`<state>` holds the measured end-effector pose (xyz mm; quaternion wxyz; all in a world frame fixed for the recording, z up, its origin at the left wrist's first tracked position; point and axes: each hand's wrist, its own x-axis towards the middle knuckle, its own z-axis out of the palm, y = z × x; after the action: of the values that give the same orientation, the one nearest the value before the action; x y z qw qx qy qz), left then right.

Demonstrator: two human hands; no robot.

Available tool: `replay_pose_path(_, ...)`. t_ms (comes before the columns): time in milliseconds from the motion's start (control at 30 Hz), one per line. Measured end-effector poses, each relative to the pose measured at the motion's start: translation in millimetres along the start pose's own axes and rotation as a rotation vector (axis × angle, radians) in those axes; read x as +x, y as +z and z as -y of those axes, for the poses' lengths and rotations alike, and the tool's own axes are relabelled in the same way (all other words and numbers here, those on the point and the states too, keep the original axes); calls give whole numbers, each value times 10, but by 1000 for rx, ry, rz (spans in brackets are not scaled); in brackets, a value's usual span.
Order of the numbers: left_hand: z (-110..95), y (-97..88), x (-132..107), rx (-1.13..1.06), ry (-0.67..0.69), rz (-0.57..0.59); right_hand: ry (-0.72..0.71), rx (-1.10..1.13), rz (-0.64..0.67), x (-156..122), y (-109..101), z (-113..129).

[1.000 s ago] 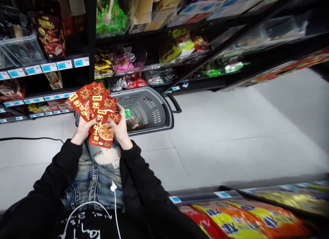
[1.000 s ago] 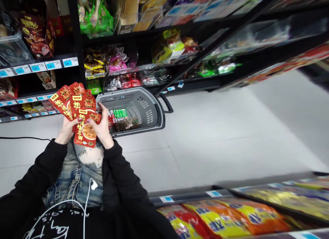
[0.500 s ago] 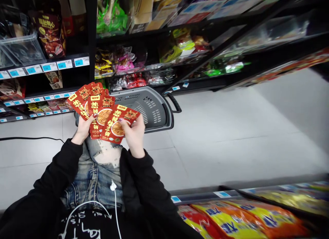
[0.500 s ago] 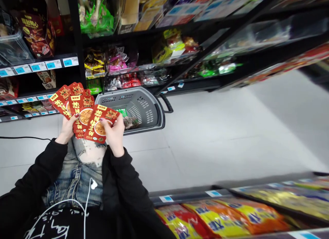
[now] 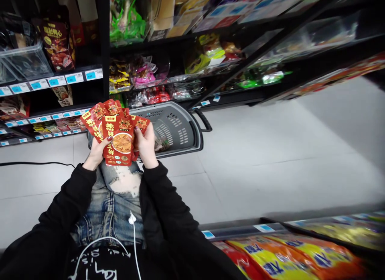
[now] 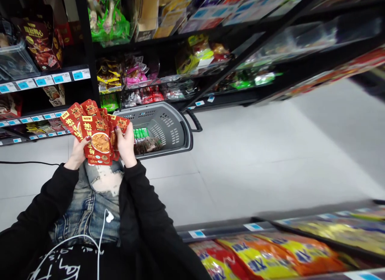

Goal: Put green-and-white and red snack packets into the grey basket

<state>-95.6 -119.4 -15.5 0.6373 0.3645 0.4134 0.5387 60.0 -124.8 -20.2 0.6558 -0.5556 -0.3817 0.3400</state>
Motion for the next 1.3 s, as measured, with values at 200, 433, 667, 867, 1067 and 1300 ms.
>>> replay_pose_path(200,-3,-5,12,-2,-42,-4,28,102,135,-121,166,38)
replay_pose_path(433,-39,-20,26,-11,-91,68,37,187,427,-165,166,127)
replay_pose_path(667,-56,54,-10,-8,-37,55,-122,-97,229,-254,84,311)
replay_pose_path(867,-27,54,16,-41,16,66,-162,-279,129,-327,63,363)
replay_pose_path(1067,-32,82,13,-52,-13,-14,-91,-141,46,-356,79,315)
replay_pose_path(1300,-62,88,7,-82,-7,-78,11,182,-228,-87,-257,374)
